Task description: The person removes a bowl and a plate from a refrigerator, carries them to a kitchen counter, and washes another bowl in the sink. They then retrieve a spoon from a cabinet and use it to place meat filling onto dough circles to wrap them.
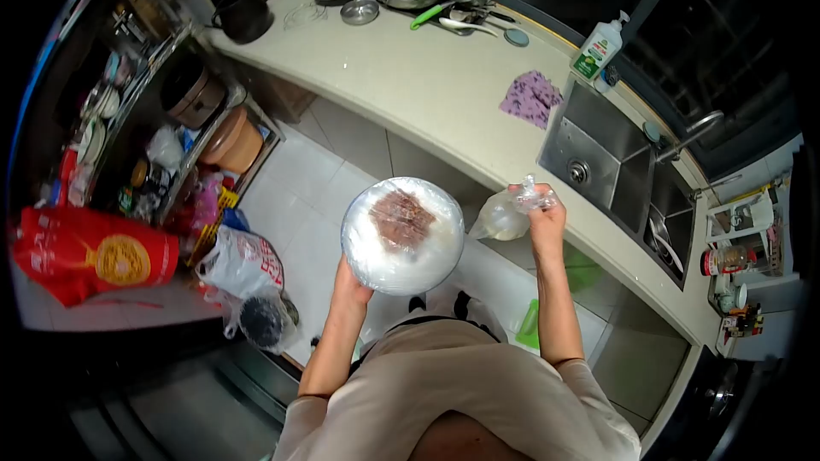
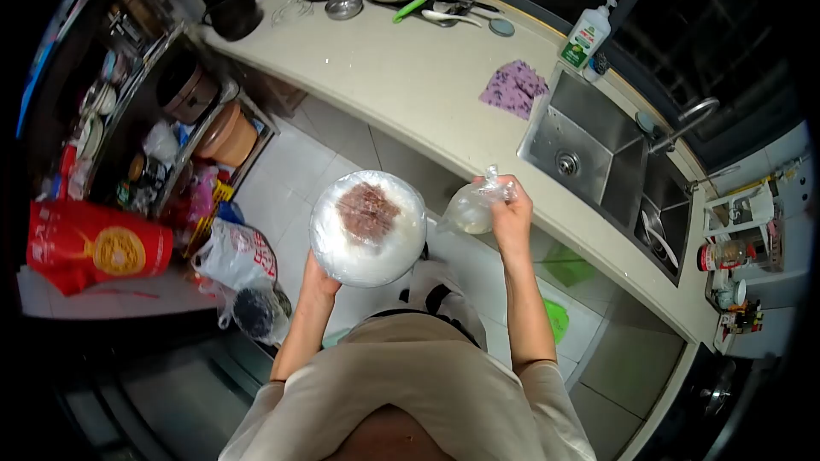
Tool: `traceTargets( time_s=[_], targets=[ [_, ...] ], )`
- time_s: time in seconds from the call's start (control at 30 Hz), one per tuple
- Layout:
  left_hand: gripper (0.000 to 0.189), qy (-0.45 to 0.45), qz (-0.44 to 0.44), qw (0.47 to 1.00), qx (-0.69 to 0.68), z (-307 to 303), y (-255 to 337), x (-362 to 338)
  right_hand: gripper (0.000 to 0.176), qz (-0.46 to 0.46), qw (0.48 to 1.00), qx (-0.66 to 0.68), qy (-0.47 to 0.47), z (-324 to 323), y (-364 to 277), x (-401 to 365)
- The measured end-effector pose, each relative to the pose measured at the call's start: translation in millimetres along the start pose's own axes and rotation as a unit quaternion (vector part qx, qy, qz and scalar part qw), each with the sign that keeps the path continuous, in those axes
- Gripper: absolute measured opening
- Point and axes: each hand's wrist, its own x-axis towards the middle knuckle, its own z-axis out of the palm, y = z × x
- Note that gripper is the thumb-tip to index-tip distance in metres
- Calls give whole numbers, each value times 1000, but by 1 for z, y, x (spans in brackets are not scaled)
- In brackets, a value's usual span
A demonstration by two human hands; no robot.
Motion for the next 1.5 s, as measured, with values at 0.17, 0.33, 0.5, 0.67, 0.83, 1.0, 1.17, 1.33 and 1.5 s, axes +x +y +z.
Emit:
traceTargets(
  time_s=[0.17, 0.33, 0.5, 0.67, 0.83, 1.0, 1.17, 1.33, 1.5],
  targets=[
    [33, -5, 33, 999, 2, 10, 47, 86, 23, 17, 999, -37, -31, 55, 33, 96],
    [34, 14, 42, 999, 27, 42, 111, 163, 27, 1, 998, 29, -47, 118, 64, 181],
    [35, 24, 33, 998, 42, 51, 169, 246, 32, 22, 995, -69, -70, 168, 85, 239],
    [36, -1, 15, 998, 65, 75, 216, 313, 30, 181, 928, -300, -125, 193, 72, 273],
    [39, -49, -31, 992, 111, 72, 261, 372, 48, -218, 876, -428, -35, 244, 31, 270],
    [40, -182, 14, 958, 219, 92, 303, 394, 53, 135, 964, -229, 11, 334, 86, 264],
    [39, -146, -78, 964, 207, 71, 332, 440, 50, 242, 966, -42, 84, 395, 109, 282],
    [41, -221, -83, 943, 233, 70, 354, 458, 49, 222, 961, -8, 163, 417, 129, 300],
    [43, -191, -122, 950, 216, 63, 362, 481, 48, 171, 968, 1, 186, 427, 115, 314]
  ],
)
